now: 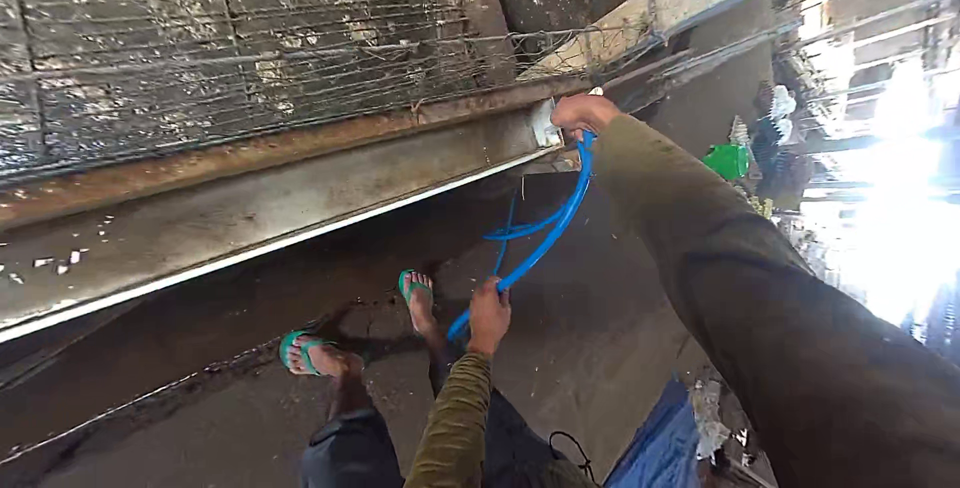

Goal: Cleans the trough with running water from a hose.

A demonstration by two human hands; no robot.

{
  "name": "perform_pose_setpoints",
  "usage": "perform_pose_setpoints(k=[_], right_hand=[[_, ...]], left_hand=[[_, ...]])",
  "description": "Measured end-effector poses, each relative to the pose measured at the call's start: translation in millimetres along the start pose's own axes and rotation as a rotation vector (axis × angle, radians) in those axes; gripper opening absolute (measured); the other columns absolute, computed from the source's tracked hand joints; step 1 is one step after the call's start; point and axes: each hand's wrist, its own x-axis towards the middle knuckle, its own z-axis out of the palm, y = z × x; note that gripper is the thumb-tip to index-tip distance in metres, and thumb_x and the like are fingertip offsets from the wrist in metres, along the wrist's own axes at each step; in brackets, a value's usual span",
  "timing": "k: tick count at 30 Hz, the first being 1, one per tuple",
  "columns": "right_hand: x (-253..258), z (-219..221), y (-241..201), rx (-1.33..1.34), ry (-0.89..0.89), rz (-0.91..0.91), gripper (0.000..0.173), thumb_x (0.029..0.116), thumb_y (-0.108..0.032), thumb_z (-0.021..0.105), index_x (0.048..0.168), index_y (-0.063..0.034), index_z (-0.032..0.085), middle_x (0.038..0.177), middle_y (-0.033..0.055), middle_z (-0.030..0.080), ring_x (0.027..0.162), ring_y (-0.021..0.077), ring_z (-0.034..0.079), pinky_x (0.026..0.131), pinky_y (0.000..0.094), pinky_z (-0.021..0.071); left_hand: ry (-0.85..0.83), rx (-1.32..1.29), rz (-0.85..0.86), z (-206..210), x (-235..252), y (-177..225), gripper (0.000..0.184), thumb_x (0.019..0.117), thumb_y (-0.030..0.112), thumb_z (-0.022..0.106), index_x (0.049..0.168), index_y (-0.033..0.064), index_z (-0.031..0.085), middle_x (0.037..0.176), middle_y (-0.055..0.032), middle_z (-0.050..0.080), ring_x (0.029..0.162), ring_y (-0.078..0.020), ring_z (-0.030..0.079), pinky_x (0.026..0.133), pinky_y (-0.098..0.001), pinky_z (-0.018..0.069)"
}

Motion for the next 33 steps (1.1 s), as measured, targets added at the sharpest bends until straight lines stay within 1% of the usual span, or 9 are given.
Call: perform_pose_setpoints(k=[3,8,11,16,20,22,24,28,33], right_hand=[[15.6,4.1,-4.0,-0.058,-0.035,0.015,0.022,0.1042,-0.016,0.046,0.092,-0.001,0.057,0.074,0.0051,0.042,0.061,0.0164,0.038,0.06,0.0374,0.0378],[53.3,10.0,-2.5,-0.093,-0.091,0.076,0.023,0.0973,-0.017,0.051,0.075,-0.0098,0.05,0.059,-0.0006,0.038,0.048,0.0109,0.034,0.049,0.0301,0.0338],[56.0,6.3,-7.6,-0.065,-0.168,0.105,0.023,0.1006,-0.016,0.046,0.079,-0.0095,0.05,0.058,-0.002,0.036,0.045,0.0078,0.031,0.045,0.024,0.0306],[72.5,14.5,-17.2,0.091,-0.297,0.022,0.019,0.1076,-0.025,0.043,0.098,-0.0107,0.053,0.061,-0.0049,0.035,0.042,0.0029,0.027,0.041,0.0181,0.0259],[80.9,29.4,-39.9,0.188,-0.404,-0.081,0.02,0.11,-0.024,0.043,0.113,-0.0105,0.057,0.065,-0.0043,0.039,0.045,0.0026,0.032,0.042,0.0174,0.0293],[80.9,40.0,-54.2,0.3,-0.465,-0.122,0.017,0.1092,-0.021,0.045,0.115,-0.0109,0.057,0.065,-0.0038,0.04,0.045,0.0025,0.035,0.042,0.0164,0.0313],[79.0,50.7,-70.0,0.346,-0.537,-0.154,0.014,0.1089,-0.022,0.046,0.111,-0.0128,0.056,0.061,-0.0046,0.039,0.042,0.0015,0.034,0.039,0.0153,0.0292],[70.3,68.0,-99.2,0.394,-0.714,-0.235,0.018,0.1094,-0.021,0.043,0.115,-0.0111,0.057,0.057,-0.0046,0.037,0.037,0.0001,0.031,0.035,0.014,0.0265],[75.7,96.8,-126.4,0.492,-0.977,-0.371,0.019,0.1081,-0.017,0.041,0.118,-0.01,0.056,0.058,-0.0055,0.039,0.037,-0.0023,0.031,0.035,0.0117,0.0268]], left_hand=[[0.124,0.075,-0.01,-17.9,13.5,-0.8,0.035,0.1024,0.012,0.055,0.135,-0.0004,0.061,0.132,-0.0223,0.064,0.128,-0.0382,0.058,0.117,-0.0541,0.0347],[0.164,0.11,0.002,-33.9,21.6,0.6,0.032,0.1018,0.01,0.054,0.132,0.0019,0.062,0.13,-0.0194,0.065,0.127,-0.0376,0.058,0.118,-0.0562,0.0318],[0.159,0.073,0.016,-36.4,22.3,4.2,0.031,0.1027,0.009,0.054,0.131,0.0001,0.062,0.13,-0.0208,0.065,0.127,-0.039,0.057,0.116,-0.058,0.032],[0.145,-0.003,0.002,-28.1,17.8,0.8,0.031,0.103,0.01,0.054,0.132,-0.0003,0.061,0.128,-0.0208,0.065,0.125,-0.0394,0.058,0.114,-0.0577,0.0344],[0.245,-0.106,0.003,-18.1,11.7,-11.6,0.027,0.1013,0.006,0.055,0.124,-0.002,0.066,0.121,-0.021,0.068,0.12,-0.0405,0.06,0.112,-0.0612,0.0327],[0.32,-0.153,0.011,-13.7,7.6,-19.5,0.025,0.0994,0.004,0.055,0.119,-0.0034,0.068,0.117,-0.0216,0.069,0.119,-0.0412,0.061,0.112,-0.0633,0.0317],[0.411,-0.193,0.022,-8.1,3.8,-27.6,0.023,0.0973,0.002,0.056,0.115,-0.0041,0.069,0.113,-0.0216,0.07,0.115,-0.0416,0.062,0.111,-0.0643,0.0312],[0.624,-0.261,0.056,-4.7,2.4,-45.1,0.019,0.0933,-0.002,0.056,0.106,-0.0064,0.069,0.103,-0.022,0.069,0.105,-0.0417,0.064,0.107,-0.0659,0.0328],[0.797,-0.317,0.053,-13.7,4.2,-75.7,0.017,0.0939,0.001,0.054,0.102,-0.0084,0.066,0.099,-0.0233,0.066,0.1,-0.0411,0.062,0.104,-0.0618,0.0371]])
